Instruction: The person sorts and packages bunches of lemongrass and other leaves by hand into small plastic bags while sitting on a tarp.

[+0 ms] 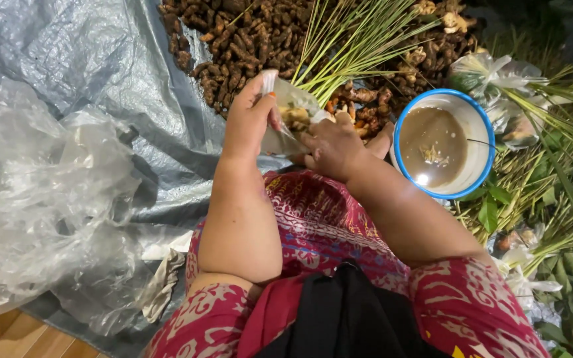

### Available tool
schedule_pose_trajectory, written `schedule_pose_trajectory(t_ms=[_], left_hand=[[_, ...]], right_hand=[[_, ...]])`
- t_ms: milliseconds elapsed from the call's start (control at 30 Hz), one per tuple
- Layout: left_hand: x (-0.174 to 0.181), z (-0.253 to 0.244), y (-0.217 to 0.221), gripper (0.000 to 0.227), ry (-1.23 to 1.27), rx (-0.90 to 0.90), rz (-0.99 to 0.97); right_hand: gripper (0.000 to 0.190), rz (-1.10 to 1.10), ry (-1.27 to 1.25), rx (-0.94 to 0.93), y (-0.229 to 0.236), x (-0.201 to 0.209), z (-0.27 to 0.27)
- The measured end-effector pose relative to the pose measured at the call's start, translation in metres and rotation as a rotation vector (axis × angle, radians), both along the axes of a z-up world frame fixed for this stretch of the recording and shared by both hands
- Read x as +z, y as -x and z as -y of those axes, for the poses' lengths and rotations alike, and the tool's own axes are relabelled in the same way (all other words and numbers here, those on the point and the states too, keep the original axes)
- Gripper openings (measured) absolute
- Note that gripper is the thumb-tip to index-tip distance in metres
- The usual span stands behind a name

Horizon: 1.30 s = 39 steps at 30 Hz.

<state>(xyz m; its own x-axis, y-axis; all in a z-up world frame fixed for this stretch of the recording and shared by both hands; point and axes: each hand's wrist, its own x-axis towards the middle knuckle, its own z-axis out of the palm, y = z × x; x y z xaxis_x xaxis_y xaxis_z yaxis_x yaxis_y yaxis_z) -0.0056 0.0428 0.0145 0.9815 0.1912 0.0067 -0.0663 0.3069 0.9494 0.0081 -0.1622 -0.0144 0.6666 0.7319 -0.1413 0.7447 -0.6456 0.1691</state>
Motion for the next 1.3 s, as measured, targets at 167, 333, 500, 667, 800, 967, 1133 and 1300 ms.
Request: schedule_pose_trajectory(t_ms=[167,333,500,667,800,967,1133,1300], left_hand=[[-0.015,0.000,-0.006,0.045,0.092,0.015,0.041],[0.017,-0.006,0.008,0.052,0.194,-0.049,0.004],[0.011,-0.007,0.009,0.050,0.242,0.020,0.126],[0.022,-0.013,0.013,0.047,0.158,0.090,0.082],[0.029,-0.016,0.019,0.044,0.037,0.210,0.110],[0.012,-0.030,0.014,0.053,0.214,0.403,0.208],[0.006,-0.036,0.006,0.052,0.352,0.513,0.260],[-0.010,-0.035,-0.006,0.046,0.289,0.533,0.317]], right_hand=[[0.058,0.190,-0.041,-0.237,0.012,0.045,0.001],[0.063,0.081,-0.415,-0.403,0.001,0.063,0.017],[0.043,0.294,-1.285,-0.080,-0.005,0.022,0.026],[0.021,-0.100,-1.095,-0.286,-0.027,-0.077,0.019],[0.021,-0.509,-0.105,-0.224,-0.033,-0.049,-0.051],[0.055,-0.234,0.399,0.198,-0.046,-0.137,-0.079],[0.066,-0.221,0.709,0.192,-0.042,-0.148,-0.089],[0.015,0.272,-0.247,0.419,-0.046,-0.187,-0.072]])
